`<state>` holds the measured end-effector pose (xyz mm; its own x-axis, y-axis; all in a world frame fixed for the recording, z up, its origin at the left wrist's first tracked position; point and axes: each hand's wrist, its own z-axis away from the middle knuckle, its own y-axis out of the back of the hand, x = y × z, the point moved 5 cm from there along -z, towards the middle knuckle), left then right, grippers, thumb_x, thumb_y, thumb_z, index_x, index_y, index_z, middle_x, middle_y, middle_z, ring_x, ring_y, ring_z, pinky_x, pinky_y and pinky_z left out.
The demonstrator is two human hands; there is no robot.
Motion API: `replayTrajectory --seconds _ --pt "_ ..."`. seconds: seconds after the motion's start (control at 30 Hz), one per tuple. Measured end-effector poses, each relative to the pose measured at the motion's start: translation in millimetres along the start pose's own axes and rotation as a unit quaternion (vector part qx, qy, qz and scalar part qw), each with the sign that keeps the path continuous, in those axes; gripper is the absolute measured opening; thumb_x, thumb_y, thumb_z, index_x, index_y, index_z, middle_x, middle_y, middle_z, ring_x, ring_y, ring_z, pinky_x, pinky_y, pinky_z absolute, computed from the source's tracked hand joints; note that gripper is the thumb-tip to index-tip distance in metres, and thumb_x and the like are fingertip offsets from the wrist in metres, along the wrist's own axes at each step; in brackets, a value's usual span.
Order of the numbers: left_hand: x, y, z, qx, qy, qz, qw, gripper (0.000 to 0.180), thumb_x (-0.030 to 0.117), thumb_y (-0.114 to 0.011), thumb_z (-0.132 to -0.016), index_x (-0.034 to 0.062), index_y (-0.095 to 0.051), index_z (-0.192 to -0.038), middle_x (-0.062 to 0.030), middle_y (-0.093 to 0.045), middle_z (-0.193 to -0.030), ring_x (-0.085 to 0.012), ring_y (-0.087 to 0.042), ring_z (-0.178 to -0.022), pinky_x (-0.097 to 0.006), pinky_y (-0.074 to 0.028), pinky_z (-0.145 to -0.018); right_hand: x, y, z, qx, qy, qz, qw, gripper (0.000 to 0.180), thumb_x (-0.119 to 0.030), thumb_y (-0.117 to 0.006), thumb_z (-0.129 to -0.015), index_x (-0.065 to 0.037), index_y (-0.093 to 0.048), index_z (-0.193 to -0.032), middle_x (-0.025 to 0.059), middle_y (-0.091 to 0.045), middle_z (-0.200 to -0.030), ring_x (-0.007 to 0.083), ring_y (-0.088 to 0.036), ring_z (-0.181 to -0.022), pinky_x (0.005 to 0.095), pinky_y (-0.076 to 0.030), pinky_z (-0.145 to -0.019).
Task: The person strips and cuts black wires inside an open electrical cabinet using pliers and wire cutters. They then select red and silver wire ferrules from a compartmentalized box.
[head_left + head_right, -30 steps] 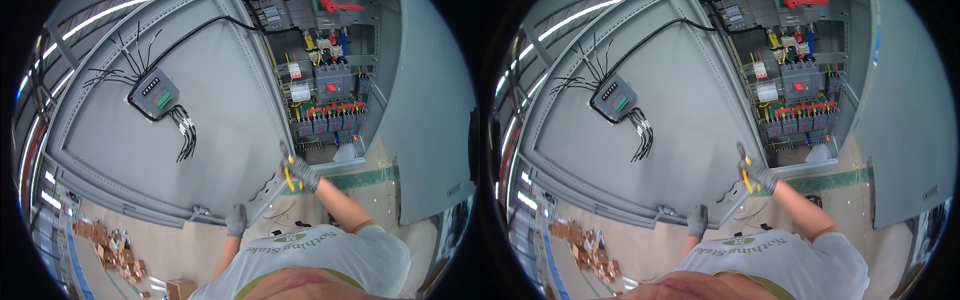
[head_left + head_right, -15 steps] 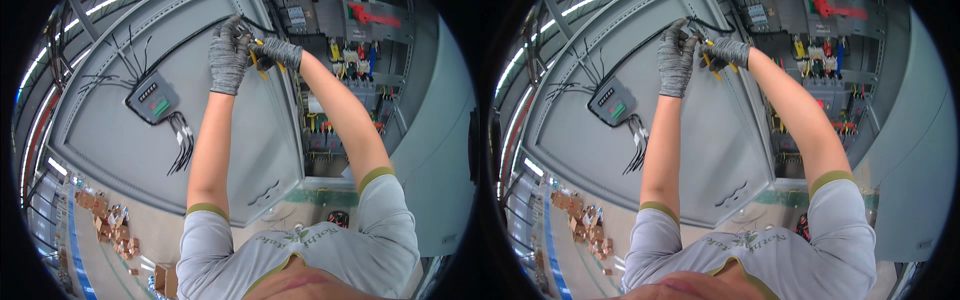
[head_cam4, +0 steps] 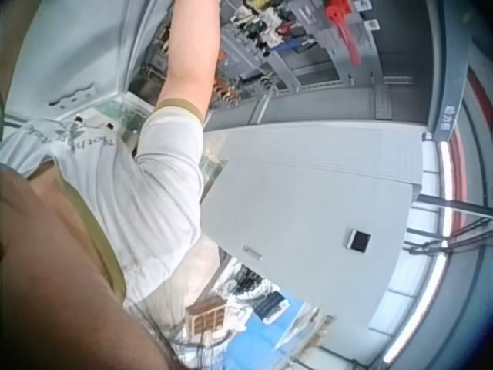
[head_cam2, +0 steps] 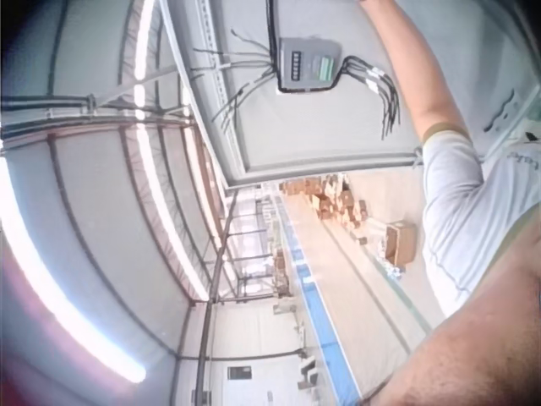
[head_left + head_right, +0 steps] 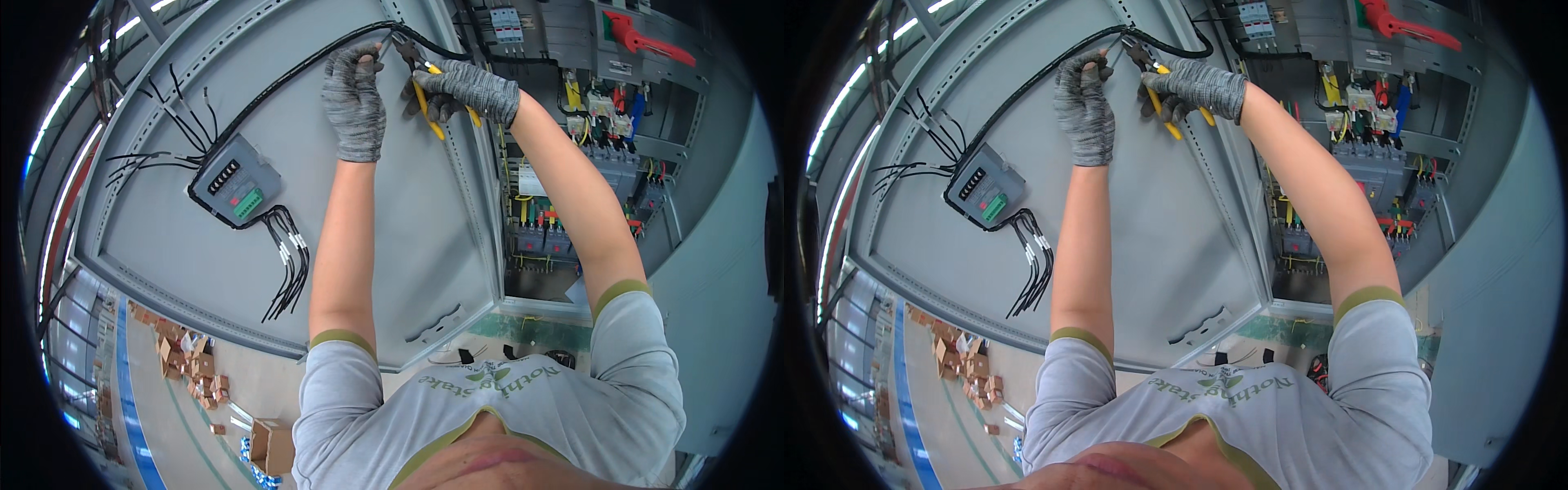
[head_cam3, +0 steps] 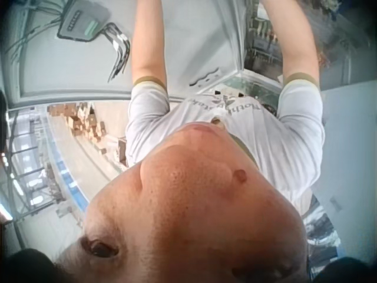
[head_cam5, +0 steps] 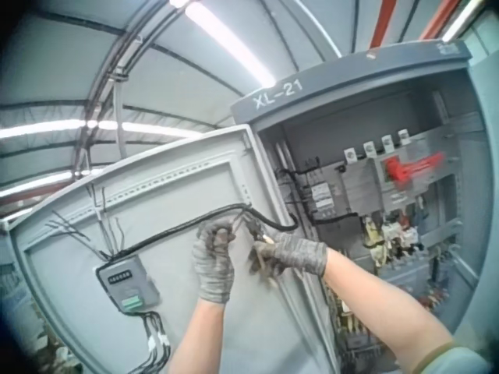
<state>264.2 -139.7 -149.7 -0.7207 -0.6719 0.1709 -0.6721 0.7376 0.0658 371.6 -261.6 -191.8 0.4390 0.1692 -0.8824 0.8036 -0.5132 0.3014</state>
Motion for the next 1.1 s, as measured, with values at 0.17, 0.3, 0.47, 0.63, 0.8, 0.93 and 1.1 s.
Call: replayTrajectory --seconds 0.17,0.3,0.47,0.63,0.8,0.93,1.1 --pt "-0.1 -0.8 -0.5 0.013 0.008 -0.017 1.0 0.02 0.019 -0.052 -0.101 0.0021 -0.062 -0.101 -0.0064 -0.066 -0.099 -0.0128 -0.061 -0.088 -0.027 -0.052 -0.077 -18.2 5.5 -2.2 0.041 0.0 0.071 0.997 0.047 -0.051 -0.052 -0.095 -0.007 -0.068 -0.096 0.0036 -0.066 -0.071 0.0065 -0.06 -0.055 0.0196 -0.05 -0.05" --pt "-3.1 -5.5 -3.5 0.036 0.033 0.033 0.998 0.021 0.021 -0.052 -0.101 0.0025 -0.062 -0.1 -0.0062 -0.067 -0.098 -0.0127 -0.061 -0.089 -0.028 -0.052 -0.078 -13.4 14.5 -6.8 0.034 0.004 0.064 0.997 0.046 -0.051 -0.055 -0.093 -0.007 -0.067 -0.09 0.0025 -0.065 -0.07 0.0071 -0.062 -0.06 0.022 -0.05 -0.055" --pt "2.1 -2.3 -11.3 0.051 0.053 0.02 0.997 0.023 0.025 -0.053 -0.1 0.004 -0.062 -0.1 -0.0063 -0.067 -0.097 -0.0127 -0.06 -0.085 -0.029 -0.051 -0.079 -17.3 2.6 1.1 -0.016 -0.01 -0.102 0.995 0.042 -0.047 -0.059 -0.093 -0.007 -0.056 -0.082 0.0034 -0.059 -0.064 0.0147 -0.061 -0.056 0.0304 -0.051 -0.05" --pt "11.4 -11.5 -30.2 0.064 0.02 -0.02 0.998 0.026 0.026 -0.051 -0.101 0.003 -0.059 -0.094 -0.0075 -0.066 -0.093 -0.0159 -0.062 -0.087 -0.031 -0.052 -0.08 -5.9 -10.0 -12.8 -0.053 -0.044 -0.206 0.976 0.043 -0.048 -0.055 -0.094 -0.011 -0.047 -0.077 -0.0027 -0.043 -0.055 0.011 -0.041 -0.042 0.03 -0.038 -0.043" --pt "29.2 -22.7 -48.0 0.063 0.075 0.084 0.992 0.025 0.026 -0.05 -0.101 0.0033 -0.058 -0.096 -0.0112 -0.067 -0.092 -0.0204 -0.065 -0.089 -0.035 -0.054 -0.083 -3.0 -11.1 16.1 -0.018 -0.007 -0.152 0.988 0.043 -0.046 -0.057 -0.094 -0.009 -0.049 -0.075 0.0022 -0.049 -0.058 0.0148 -0.049 -0.045 0.032 -0.044 -0.045" --pt "89.0 -35.8 -47.2 -0.047 -0.034 -0.163 0.985 0.017 0.017 -0.053 -0.098 0.0025 -0.061 -0.099 -0.0087 -0.065 -0.09 -0.0187 -0.064 -0.085 -0.035 -0.053 -0.076 33.4 33.2 41.1 0.048 0.08 -0.054 0.994 0.053 -0.058 -0.05 -0.092 -0.006 -0.061 -0.085 0.0101 -0.069 -0.078 0.0178 -0.067 -0.068 0.0323 -0.055 -0.073" --pt "109.3 -62.3 -56.1 -0.254 -0.079 -0.443 0.856 0.013 0.018 -0.059 -0.092 0.0107 -0.067 -0.1 -0.0087 -0.063 -0.099 -0.0273 -0.065 -0.088 -0.036 -0.052 -0.075 71.1 113.8 58.1 0.034 -0.062 0.092 0.993 0.047 -0.05 -0.054 -0.093 -0.006 -0.061 -0.079 0.0087 -0.068 -0.073 0.0136 -0.062 -0.062 0.0284 -0.049 -0.055"
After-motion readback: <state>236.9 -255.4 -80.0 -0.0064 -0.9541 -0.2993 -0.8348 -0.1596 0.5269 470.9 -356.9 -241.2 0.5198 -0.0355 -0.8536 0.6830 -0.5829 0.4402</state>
